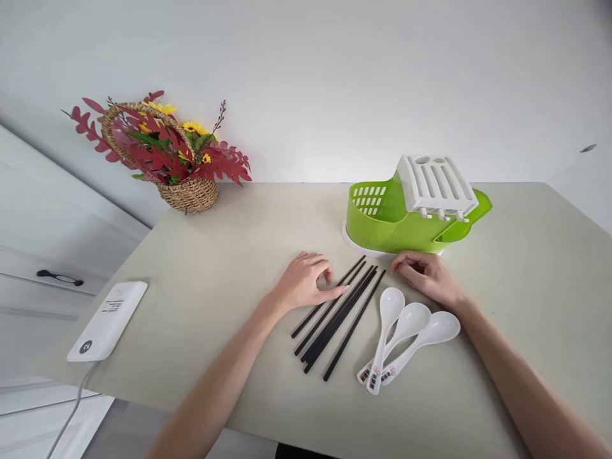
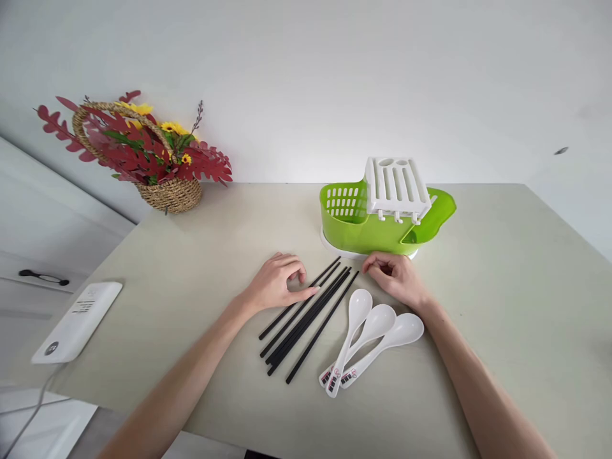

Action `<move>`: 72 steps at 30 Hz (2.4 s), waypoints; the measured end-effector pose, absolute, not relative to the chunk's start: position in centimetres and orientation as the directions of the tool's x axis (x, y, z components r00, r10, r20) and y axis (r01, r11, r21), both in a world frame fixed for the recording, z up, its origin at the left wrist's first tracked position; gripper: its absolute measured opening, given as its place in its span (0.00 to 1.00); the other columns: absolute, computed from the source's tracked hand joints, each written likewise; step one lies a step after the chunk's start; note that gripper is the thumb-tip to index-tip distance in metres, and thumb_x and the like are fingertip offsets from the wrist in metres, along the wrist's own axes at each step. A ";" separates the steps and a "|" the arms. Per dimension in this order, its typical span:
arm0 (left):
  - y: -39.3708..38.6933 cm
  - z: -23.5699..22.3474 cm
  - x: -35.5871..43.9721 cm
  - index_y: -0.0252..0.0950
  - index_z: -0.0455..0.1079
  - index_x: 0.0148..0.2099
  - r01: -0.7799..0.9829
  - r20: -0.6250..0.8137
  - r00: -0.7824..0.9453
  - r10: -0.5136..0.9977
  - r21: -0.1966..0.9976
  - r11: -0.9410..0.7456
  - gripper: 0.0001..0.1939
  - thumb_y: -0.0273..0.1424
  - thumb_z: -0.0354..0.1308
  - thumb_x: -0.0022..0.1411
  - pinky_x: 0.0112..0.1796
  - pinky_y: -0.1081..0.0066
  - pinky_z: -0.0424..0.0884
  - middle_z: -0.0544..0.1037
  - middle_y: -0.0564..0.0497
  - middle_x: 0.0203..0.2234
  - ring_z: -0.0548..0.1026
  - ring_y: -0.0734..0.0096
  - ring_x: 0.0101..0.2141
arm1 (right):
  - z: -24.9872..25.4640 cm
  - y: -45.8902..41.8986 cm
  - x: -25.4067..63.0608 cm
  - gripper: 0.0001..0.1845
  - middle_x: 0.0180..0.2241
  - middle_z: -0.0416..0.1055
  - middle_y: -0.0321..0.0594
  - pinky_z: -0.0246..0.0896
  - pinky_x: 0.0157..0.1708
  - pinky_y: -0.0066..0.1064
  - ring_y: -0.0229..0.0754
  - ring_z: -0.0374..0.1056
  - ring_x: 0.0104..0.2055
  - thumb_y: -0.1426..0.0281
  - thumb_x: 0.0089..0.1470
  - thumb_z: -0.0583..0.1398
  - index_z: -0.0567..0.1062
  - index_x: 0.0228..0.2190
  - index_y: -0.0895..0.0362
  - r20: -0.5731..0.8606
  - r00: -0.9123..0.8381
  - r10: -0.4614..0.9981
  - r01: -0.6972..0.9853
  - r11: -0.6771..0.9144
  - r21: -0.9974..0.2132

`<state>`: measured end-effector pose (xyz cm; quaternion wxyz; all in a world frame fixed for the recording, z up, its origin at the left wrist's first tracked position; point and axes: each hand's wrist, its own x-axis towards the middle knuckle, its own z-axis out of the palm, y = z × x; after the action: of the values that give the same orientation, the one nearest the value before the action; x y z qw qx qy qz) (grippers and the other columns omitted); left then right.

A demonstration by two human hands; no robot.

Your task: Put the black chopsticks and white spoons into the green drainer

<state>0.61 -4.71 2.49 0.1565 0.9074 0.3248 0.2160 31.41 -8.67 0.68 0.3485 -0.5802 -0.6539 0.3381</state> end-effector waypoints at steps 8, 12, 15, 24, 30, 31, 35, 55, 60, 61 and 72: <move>-4.5 2.2 0.5 0.39 0.67 0.32 0.526 0.282 0.688 0.668 0.440 -0.728 0.19 0.46 0.68 0.63 0.46 0.64 0.67 0.78 0.54 0.29 0.76 0.67 0.34 | 0.4 -8.5 31.5 0.10 0.19 0.63 0.33 0.50 0.25 0.32 0.37 0.56 0.23 0.63 0.53 0.58 0.77 0.26 0.54 0.069 -0.082 0.994 0.529 0.102 -0.843; -4.4 2.0 0.5 0.39 0.67 0.32 0.525 0.289 0.684 0.670 0.441 -0.727 0.18 0.44 0.67 0.65 0.46 0.64 0.68 0.78 0.54 0.30 0.76 0.68 0.34 | 0.4 -8.5 31.4 0.10 0.20 0.66 0.34 0.52 0.25 0.32 0.38 0.58 0.23 0.63 0.52 0.58 0.77 0.26 0.54 0.069 -0.078 0.995 0.536 0.100 -0.838; -4.4 2.0 0.5 0.39 0.67 0.32 0.518 0.288 0.688 0.666 0.448 -0.729 0.17 0.44 0.67 0.65 0.46 0.64 0.68 0.79 0.54 0.30 0.76 0.68 0.34 | 0.6 -8.6 31.4 0.11 0.21 0.67 0.35 0.53 0.25 0.32 0.38 0.58 0.24 0.63 0.52 0.58 0.78 0.27 0.54 0.071 -0.086 0.994 0.538 0.107 -0.836; -4.5 2.1 0.6 0.39 0.67 0.32 0.532 0.275 0.680 0.679 0.453 -0.716 0.17 0.44 0.66 0.66 0.46 0.64 0.68 0.79 0.53 0.30 0.76 0.68 0.34 | 0.7 -8.7 31.3 0.10 0.20 0.66 0.34 0.54 0.25 0.32 0.38 0.57 0.23 0.63 0.53 0.59 0.78 0.26 0.54 0.065 -0.083 0.994 0.540 0.100 -0.836; -4.5 2.1 0.7 0.39 0.68 0.33 0.556 0.265 0.675 0.689 0.432 -0.710 0.17 0.44 0.61 0.71 0.44 0.64 0.67 0.78 0.53 0.30 0.75 0.69 0.32 | 0.7 -8.7 31.3 0.10 0.19 0.64 0.33 0.53 0.25 0.32 0.38 0.57 0.23 0.63 0.53 0.59 0.78 0.27 0.54 0.061 -0.082 0.995 0.535 0.096 -0.840; -4.5 2.1 0.7 0.39 0.68 0.33 0.555 0.266 0.676 0.687 0.429 -0.712 0.18 0.44 0.60 0.71 0.43 0.65 0.67 0.78 0.53 0.30 0.74 0.69 0.31 | 0.7 -8.7 31.3 0.11 0.19 0.64 0.33 0.52 0.25 0.32 0.38 0.57 0.23 0.63 0.53 0.59 0.78 0.27 0.54 0.062 -0.082 0.995 0.534 0.097 -0.840; -4.6 2.2 0.6 0.38 0.68 0.33 0.540 0.277 0.681 0.678 0.435 -0.720 0.17 0.44 0.60 0.71 0.44 0.64 0.67 0.78 0.52 0.31 0.75 0.69 0.33 | 0.8 -8.6 31.3 0.10 0.19 0.65 0.33 0.53 0.25 0.32 0.38 0.57 0.23 0.63 0.53 0.59 0.78 0.27 0.54 0.066 -0.086 0.994 0.537 0.102 -0.837; -4.6 2.3 0.5 0.40 0.67 0.33 0.531 0.250 0.700 0.669 0.444 -0.722 0.15 0.42 0.68 0.62 0.44 0.64 0.66 0.73 0.55 0.27 0.72 0.68 0.31 | 0.9 -8.8 31.2 0.10 0.19 0.64 0.34 0.53 0.24 0.32 0.38 0.57 0.22 0.63 0.53 0.59 0.78 0.27 0.53 0.066 -0.077 0.995 0.546 0.098 -0.832; -4.6 2.3 0.5 0.40 0.69 0.34 0.529 0.249 0.704 0.666 0.442 -0.724 0.13 0.41 0.67 0.63 0.44 0.64 0.67 0.74 0.55 0.28 0.74 0.68 0.32 | 0.9 -8.8 31.2 0.10 0.19 0.65 0.34 0.54 0.24 0.32 0.38 0.57 0.22 0.63 0.53 0.59 0.78 0.27 0.53 0.069 -0.073 0.995 0.548 0.098 -0.831; -4.6 2.3 0.5 0.40 0.69 0.34 0.532 0.249 0.702 0.667 0.439 -0.724 0.13 0.41 0.66 0.63 0.44 0.64 0.67 0.74 0.55 0.28 0.73 0.68 0.31 | 0.8 -8.7 31.2 0.10 0.19 0.65 0.34 0.54 0.24 0.32 0.38 0.58 0.22 0.63 0.53 0.59 0.78 0.27 0.53 0.069 -0.073 0.995 0.546 0.098 -0.832; -4.7 2.2 0.5 0.40 0.70 0.38 0.548 0.241 0.682 0.690 0.456 -0.701 0.09 0.37 0.66 0.62 0.44 0.64 0.67 0.71 0.56 0.27 0.71 0.69 0.29 | 0.6 -8.8 31.3 0.10 0.19 0.64 0.34 0.53 0.24 0.33 0.39 0.57 0.23 0.62 0.53 0.59 0.78 0.27 0.53 0.053 -0.066 0.996 0.553 0.081 -0.830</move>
<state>0.54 -4.73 2.24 0.1762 0.9000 0.3440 0.2013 31.30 -8.76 0.64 0.3385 -0.5934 -0.6525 0.3278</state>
